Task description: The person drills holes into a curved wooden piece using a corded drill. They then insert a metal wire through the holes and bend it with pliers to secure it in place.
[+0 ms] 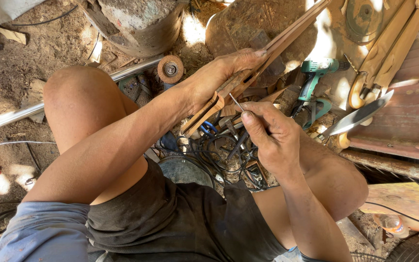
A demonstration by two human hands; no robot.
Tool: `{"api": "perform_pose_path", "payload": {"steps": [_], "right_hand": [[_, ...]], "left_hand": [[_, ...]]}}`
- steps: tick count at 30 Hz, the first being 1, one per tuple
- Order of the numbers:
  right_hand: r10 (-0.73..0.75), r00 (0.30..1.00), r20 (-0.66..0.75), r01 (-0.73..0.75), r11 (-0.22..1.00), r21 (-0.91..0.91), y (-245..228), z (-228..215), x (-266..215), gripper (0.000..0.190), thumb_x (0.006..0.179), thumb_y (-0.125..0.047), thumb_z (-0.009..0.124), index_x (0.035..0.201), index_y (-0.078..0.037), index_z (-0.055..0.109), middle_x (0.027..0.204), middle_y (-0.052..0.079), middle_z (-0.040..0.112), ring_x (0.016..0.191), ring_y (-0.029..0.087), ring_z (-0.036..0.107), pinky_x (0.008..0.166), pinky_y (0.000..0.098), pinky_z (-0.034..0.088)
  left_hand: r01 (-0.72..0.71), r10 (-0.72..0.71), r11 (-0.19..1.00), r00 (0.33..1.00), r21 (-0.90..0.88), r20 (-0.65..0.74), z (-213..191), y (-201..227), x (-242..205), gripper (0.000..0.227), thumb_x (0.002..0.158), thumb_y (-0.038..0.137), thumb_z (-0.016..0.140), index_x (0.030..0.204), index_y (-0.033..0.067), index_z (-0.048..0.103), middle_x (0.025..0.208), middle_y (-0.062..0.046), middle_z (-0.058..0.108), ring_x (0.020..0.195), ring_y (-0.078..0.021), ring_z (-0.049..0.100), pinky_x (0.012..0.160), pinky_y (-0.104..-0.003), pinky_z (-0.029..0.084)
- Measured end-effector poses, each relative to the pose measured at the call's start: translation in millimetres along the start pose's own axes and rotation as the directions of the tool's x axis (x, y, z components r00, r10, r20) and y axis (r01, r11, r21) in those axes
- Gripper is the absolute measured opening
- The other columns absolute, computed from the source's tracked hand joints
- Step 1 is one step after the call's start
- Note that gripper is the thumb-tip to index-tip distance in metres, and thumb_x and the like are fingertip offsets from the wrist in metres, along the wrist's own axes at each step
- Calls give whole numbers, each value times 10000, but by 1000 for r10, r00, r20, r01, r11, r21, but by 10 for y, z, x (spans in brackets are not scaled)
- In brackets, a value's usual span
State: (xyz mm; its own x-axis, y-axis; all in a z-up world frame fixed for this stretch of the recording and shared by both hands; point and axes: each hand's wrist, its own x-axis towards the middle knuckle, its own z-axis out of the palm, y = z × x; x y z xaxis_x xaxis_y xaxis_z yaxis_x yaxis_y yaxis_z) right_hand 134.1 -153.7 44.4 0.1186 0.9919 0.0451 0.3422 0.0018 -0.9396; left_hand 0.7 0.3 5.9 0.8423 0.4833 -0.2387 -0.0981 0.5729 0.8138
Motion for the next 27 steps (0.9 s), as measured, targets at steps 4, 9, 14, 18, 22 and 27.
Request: {"api": "perform_pose_path", "payload": {"steps": [4, 9, 14, 18, 22, 27], "right_hand": [[121, 991, 55, -131, 956, 261, 16, -16, 13, 182, 1058, -96, 643, 1179, 6, 731, 697, -57, 559, 572, -7, 436, 506, 176, 320], [-244, 969, 25, 237, 906, -350, -19, -24, 26, 155, 1048, -54, 685, 1191, 4, 703, 736, 17, 661, 620, 70, 585, 545, 236, 420], [-482, 862, 160, 475, 654, -588, -58, -44, 58, 215, 995, -6, 731, 1204, 29, 692, 726, 88, 672, 614, 169, 632, 545, 320, 477], [-305, 952, 18, 293, 892, -344, -61, 17, 21, 172, 1029, -17, 689, 1201, -4, 688, 811, 59, 725, 648, 75, 670, 562, 238, 504], [-221, 975, -17, 208, 939, -274, -67, 4, 5, 144, 1038, -39, 676, 1178, -14, 698, 772, 31, 720, 641, 50, 655, 557, 215, 492], [-160, 987, -21, 148, 948, -281, -60, -10, -25, 138, 1034, -55, 677, 1163, -16, 705, 720, 23, 700, 612, 45, 631, 548, 212, 467]], "left_hand": [[73, -73, 997, 996, -3, -45, 12, 7, -3, 725, 901, 599, 537, 1468, 152, 469, 1380, -124, 541, 1242, -278, 581, 960, -441, 601], [42, -39, 997, 998, 65, -46, -5, -12, 28, 687, 924, 595, 535, 1424, 124, 522, 1246, -100, 623, 1101, -217, 655, 877, -349, 619], [89, -89, 996, 993, -1, -71, -38, -50, 55, 644, 958, 582, 573, 1343, 68, 611, 911, -58, 525, 693, -152, 478, 535, -283, 450], [84, -86, 996, 993, -28, -81, -23, -46, 32, 680, 955, 599, 595, 1317, 24, 638, 951, -48, 566, 769, -111, 556, 602, -254, 514], [62, -64, 997, 996, -40, -63, 19, 0, 19, 666, 870, 586, 597, 1325, 102, 567, 1011, -50, 625, 844, -109, 657, 662, -271, 614], [121, -125, 991, 990, -61, -71, 36, -9, 13, 742, 967, 594, 623, 1406, -3, 601, 994, -150, 515, 783, -267, 456, 630, -403, 408]]}}
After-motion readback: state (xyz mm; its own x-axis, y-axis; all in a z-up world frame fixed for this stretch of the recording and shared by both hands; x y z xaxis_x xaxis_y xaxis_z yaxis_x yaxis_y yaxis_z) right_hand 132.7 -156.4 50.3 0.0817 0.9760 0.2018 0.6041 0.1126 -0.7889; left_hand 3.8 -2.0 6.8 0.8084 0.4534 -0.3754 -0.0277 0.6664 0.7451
